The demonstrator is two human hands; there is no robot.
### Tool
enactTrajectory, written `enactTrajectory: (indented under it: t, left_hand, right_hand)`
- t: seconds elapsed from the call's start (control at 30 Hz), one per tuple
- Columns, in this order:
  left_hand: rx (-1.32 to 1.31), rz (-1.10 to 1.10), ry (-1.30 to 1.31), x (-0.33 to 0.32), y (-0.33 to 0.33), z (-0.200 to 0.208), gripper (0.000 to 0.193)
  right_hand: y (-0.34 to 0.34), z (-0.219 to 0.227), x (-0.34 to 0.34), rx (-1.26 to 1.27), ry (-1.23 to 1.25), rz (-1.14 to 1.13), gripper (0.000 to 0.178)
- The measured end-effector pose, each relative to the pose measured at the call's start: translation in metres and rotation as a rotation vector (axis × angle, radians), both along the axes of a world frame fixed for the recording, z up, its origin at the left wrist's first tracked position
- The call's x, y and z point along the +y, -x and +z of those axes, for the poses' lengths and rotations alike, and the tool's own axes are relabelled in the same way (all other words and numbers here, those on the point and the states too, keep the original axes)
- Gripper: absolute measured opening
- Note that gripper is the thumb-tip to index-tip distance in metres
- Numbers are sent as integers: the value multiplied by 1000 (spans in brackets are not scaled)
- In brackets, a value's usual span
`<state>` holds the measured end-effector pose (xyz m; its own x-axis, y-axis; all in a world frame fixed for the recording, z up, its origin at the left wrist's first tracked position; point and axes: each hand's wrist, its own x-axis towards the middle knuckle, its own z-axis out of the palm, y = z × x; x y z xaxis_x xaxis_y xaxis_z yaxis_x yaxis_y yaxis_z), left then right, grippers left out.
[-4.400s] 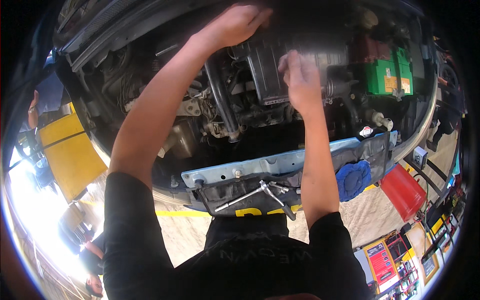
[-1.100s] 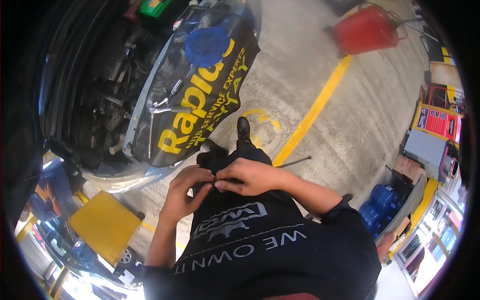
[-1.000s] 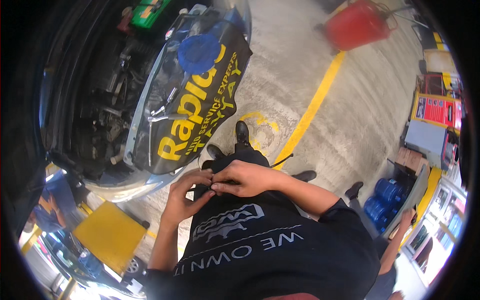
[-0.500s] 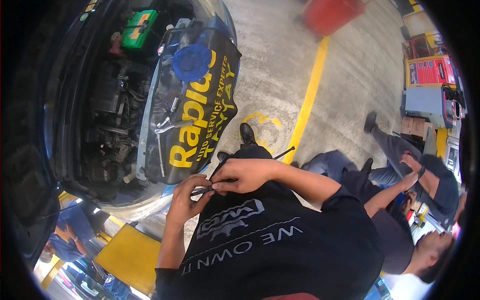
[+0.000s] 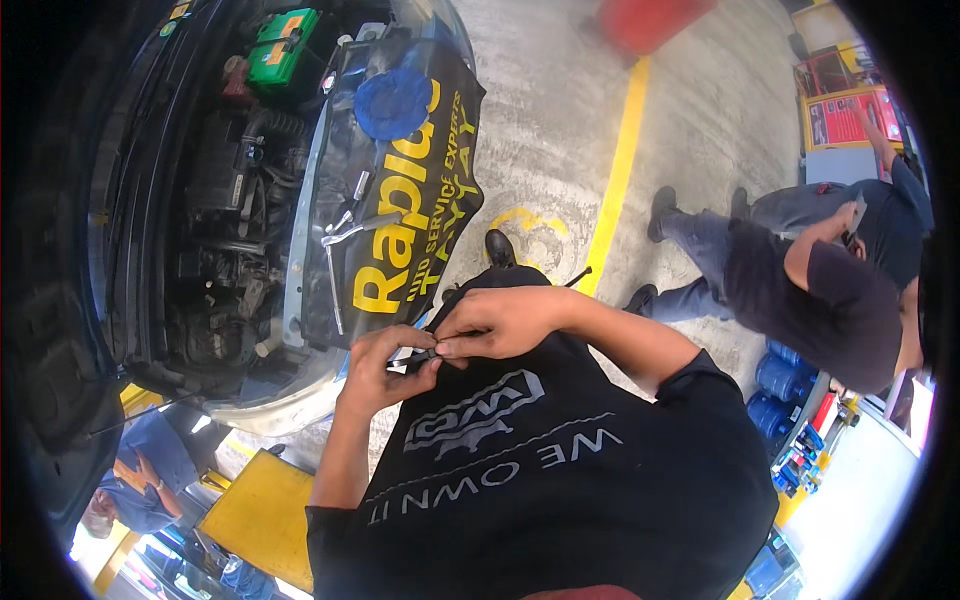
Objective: The person works on a car engine by unfastening parts with a ratchet wrench and by hand, then handles and compares rods and fasteners before attaching components back into the engine compartment.
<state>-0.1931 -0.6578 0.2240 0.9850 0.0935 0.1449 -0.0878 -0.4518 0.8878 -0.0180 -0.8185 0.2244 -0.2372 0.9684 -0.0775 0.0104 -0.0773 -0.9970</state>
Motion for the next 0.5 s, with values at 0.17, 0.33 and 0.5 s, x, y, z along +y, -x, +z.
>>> enactTrajectory:
  t: [0.17,0.33,0.5]
  left_hand:
    - [-78,-66,-24,-1,6,-5,31]
    - [-118,-61,-64,0,12,-9,32]
    - [-161,-70,-93,1,7,-9,32]
  right_hand:
    - [7,10,0,-30,52,34,34]
    - [16,12,-1,-29,40,11,34]
    - [18,11,-9,-45,42,-41,34]
